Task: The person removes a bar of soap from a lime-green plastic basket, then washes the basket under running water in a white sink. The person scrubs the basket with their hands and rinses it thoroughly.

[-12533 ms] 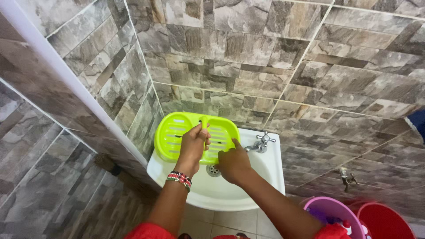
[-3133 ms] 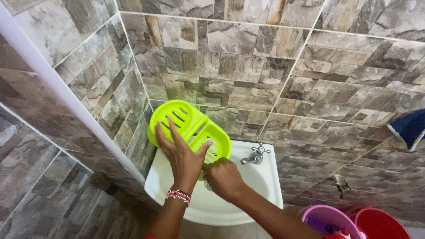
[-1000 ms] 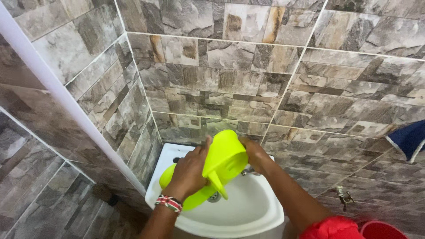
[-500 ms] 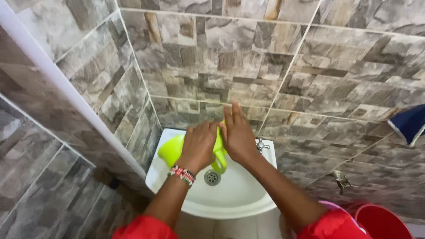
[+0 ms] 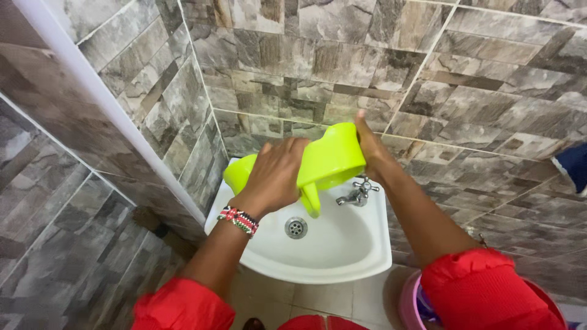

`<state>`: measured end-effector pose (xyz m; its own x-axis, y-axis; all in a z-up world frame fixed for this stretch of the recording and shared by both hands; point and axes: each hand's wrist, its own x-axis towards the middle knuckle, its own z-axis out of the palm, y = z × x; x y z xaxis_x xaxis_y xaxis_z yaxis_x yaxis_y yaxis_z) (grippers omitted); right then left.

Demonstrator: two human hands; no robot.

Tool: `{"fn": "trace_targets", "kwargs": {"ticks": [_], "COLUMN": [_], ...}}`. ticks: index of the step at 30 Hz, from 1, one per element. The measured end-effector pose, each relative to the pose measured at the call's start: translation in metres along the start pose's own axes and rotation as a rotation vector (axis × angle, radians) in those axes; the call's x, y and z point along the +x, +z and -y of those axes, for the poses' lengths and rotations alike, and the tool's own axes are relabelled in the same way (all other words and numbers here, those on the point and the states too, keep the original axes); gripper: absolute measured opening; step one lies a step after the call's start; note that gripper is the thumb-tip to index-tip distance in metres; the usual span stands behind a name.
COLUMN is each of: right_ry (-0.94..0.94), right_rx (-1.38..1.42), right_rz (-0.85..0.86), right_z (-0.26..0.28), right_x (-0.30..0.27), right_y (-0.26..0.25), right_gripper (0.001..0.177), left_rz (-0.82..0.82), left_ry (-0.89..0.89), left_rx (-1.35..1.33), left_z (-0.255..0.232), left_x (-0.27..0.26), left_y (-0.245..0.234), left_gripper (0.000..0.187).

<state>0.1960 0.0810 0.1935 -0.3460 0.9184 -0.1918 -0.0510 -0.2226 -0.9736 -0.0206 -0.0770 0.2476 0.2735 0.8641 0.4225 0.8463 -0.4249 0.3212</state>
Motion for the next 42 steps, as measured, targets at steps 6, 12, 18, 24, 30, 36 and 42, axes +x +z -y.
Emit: {"fn": "trace_targets", "kwargs": {"ticks": [6, 12, 18, 24, 30, 36, 42], "right_ry": [-0.073, -0.364, -0.742, -0.486, -0.803, -0.980, -0.240], "right_rx": [-0.467, -0.920, -0.866, -0.773, -1.070, -1.192, -0.424], "right_rz": [-0.403, -0.505, -0.568, -0.489, -0.363, -0.532, -0.133], "right_z": [-0.002, -0.002, 0.011, 0.043, 0.042, 0.030, 0.027], "right_x": [-0.008, -0.018, -0.033, -0.062, -0.101, -0.101, -0.048], "right_y": [-0.003, 0.048, 0.072, 0.098, 0.139, 0.136, 0.084], "right_gripper": [0.072, 0.060, 0.035, 0.032, 0.034, 0.050, 0.063], "left_rz": [0.072, 0.308, -0.030, -0.474, -0.641, -0.604, -0.626], "left_ry": [-0.053, -0.114, -0.163, -0.186, -0.475, -0.822, -0.795], "left_rx": [-0.025, -0.134, -0.297, -0.396, -0.367, -0.583, -0.913], "left_z": [0.029, 0.033, -0.016, -0.018, 0.013, 0.032, 0.042], "left_x": [-0.011, 0.005, 0.005, 0.007, 0.021, 0.029, 0.016], "left_y": [0.022, 0.035, 0.034, 0.040, 0.063, 0.040, 0.043], "left_gripper": [0.091, 0.161, 0.112, 0.027, 0.053, 0.074, 0.069]}}
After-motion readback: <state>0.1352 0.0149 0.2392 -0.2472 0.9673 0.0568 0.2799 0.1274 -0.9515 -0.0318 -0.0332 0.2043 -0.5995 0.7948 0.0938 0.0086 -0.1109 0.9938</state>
